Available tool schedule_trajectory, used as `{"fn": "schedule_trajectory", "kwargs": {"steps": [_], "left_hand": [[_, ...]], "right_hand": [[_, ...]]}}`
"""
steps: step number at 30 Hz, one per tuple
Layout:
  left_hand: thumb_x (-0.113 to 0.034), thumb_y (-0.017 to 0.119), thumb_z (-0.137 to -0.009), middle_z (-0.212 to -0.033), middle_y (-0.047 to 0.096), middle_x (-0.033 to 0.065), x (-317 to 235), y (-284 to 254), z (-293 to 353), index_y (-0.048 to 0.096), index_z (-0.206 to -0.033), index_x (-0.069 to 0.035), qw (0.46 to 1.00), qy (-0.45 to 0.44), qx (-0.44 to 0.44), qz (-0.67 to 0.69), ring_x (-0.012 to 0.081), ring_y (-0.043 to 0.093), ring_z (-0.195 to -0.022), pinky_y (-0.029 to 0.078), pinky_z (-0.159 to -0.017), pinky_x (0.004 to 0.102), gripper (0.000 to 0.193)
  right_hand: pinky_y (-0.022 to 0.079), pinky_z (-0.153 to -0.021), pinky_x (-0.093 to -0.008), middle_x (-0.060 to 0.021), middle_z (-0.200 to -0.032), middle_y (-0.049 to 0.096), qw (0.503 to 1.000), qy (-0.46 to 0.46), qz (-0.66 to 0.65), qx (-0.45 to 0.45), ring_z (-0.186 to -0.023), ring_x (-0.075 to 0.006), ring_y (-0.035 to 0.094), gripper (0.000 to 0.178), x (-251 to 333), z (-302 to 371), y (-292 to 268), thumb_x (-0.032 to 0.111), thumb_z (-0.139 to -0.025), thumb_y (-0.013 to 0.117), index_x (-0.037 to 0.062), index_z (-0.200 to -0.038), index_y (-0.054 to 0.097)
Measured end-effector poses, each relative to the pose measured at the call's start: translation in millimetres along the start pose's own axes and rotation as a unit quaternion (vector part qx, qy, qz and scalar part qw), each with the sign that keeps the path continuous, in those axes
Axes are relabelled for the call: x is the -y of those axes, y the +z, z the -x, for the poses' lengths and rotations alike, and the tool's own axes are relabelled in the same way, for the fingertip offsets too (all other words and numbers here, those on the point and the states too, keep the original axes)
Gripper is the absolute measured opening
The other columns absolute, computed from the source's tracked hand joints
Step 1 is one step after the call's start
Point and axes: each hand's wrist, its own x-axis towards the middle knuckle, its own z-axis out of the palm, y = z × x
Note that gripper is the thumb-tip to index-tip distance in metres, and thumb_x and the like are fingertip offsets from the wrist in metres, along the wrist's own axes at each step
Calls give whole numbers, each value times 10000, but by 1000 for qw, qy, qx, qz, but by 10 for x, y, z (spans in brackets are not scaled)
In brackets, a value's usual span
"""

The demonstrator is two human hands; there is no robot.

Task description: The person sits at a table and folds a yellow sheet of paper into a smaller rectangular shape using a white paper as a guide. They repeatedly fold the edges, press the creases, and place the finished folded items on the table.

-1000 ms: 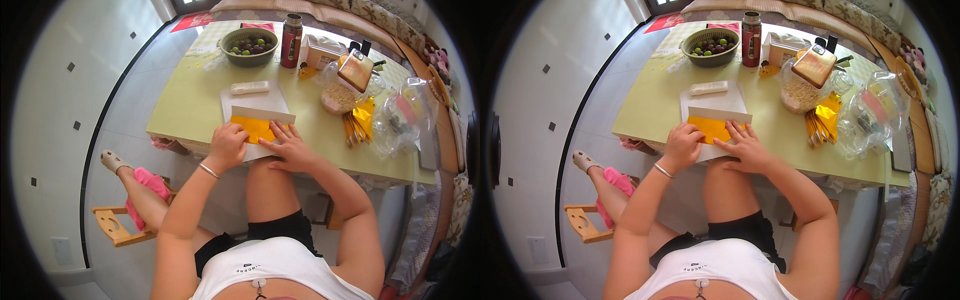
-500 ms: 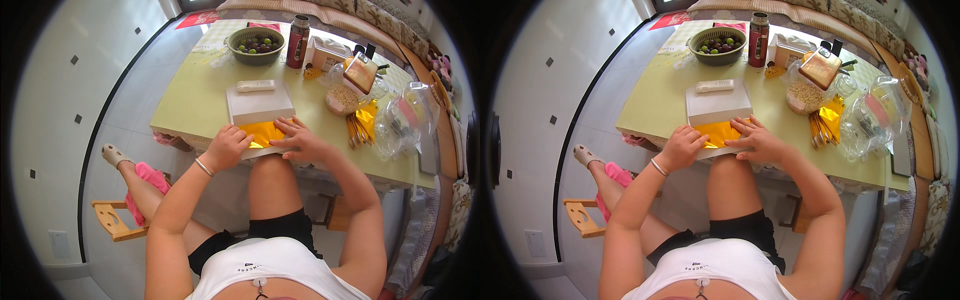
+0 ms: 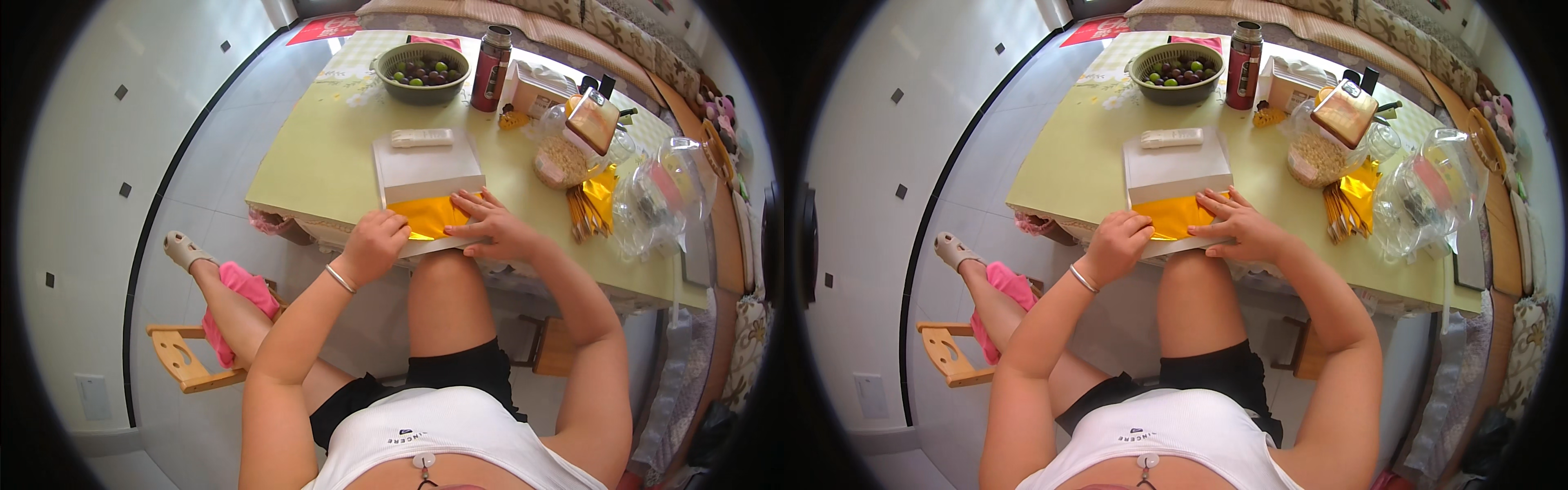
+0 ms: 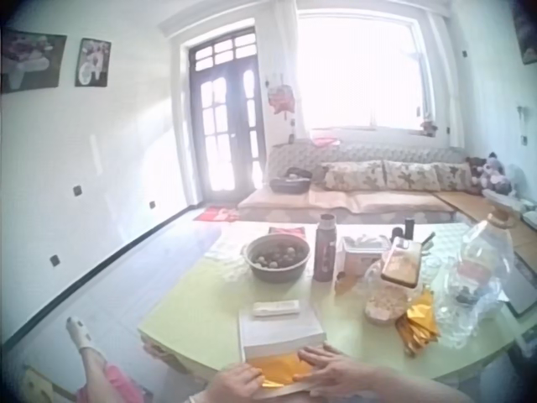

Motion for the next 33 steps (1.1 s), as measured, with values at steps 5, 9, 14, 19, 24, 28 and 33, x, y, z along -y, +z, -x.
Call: {"fn": "schedule_trajectory", "kwargs": {"steps": [5, 9, 14, 19, 24, 28, 33], "left_hand": [[-9, 676, -797, -975, 672, 121, 60, -32, -81, 664, -915, -26, 991, -83, 35, 97, 320, 631, -897, 515, -802, 426, 120], [25, 675, -784, -968, 667, 134, 149, -40, -176, 649, -984, -17, 975, -135, 84, 159, 333, 631, -895, 520, -796, 410, 206], [44, 673, -795, -945, 666, 143, 308, 77, -99, 618, -1163, -6, 921, -260, 56, 284, 302, 648, -877, 529, -805, 375, 376], [3, 723, -796, -912, 669, 144, 291, 119, -290, 578, -1303, 10, 932, -270, 77, 230, 285, 640, -845, 528, -801, 374, 527], [-41, 750, -792, -892, 673, 134, 306, 191, -279, 575, -1348, 3, 945, -278, 49, 163, 278, 614, -839, 520, -785, 384, 585], [-45, 756, -785, -870, 675, 125, 335, 232, -299, 585, -1336, 13, 946, -274, 53, 164, 275, 608, -855, 516, -784, 379, 580], [-35, 758, -777, -846, 669, 118, 305, 261, -307, 584, -1333, 20, 940, -297, 42, 163, 275, 612, -854, 514, -798, 381, 585]], "right_hand": [[334, -1183, -460, -219, -1523, 454, 995, 6, -57, -84, -1434, -385, 405, 400, 92, -66, 158, 260, -919, 706, 181, -1309, 673], [482, -1013, -429, -188, -1269, 643, 975, 51, -76, -202, -1170, -368, 604, 264, 257, -194, 262, 221, -902, 722, 67, -1112, 685], [508, -826, -454, -110, -1016, 705, 938, 230, -120, -231, -946, -320, 634, 248, 627, -476, 229, 227, -831, 778, 28, -934, 673], [483, -872, -429, -105, -1063, 708, 923, 200, -23, -328, -1014, -319, 625, 195, 423, -622, 562, 191, -769, 796, 43, -761, 669], [406, -987, -456, -102, -1137, 692, 909, 222, -50, -349, -1103, -331, 589, 145, 442, -614, 689, 157, -778, 775, 59, -742, 673], [385, -1010, -454, -102, -1163, 678, 901, 233, -36, -365, -1135, -331, 573, 105, 471, -641, 701, 144, -793, 756, 68, -836, 698], [394, -998, -453, -94, -1158, 673, 900, 210, -1, -381, -1121, -322, 576, 159, 470, -636, 735, 131, -818, 732, 99, -973, 729]]}}
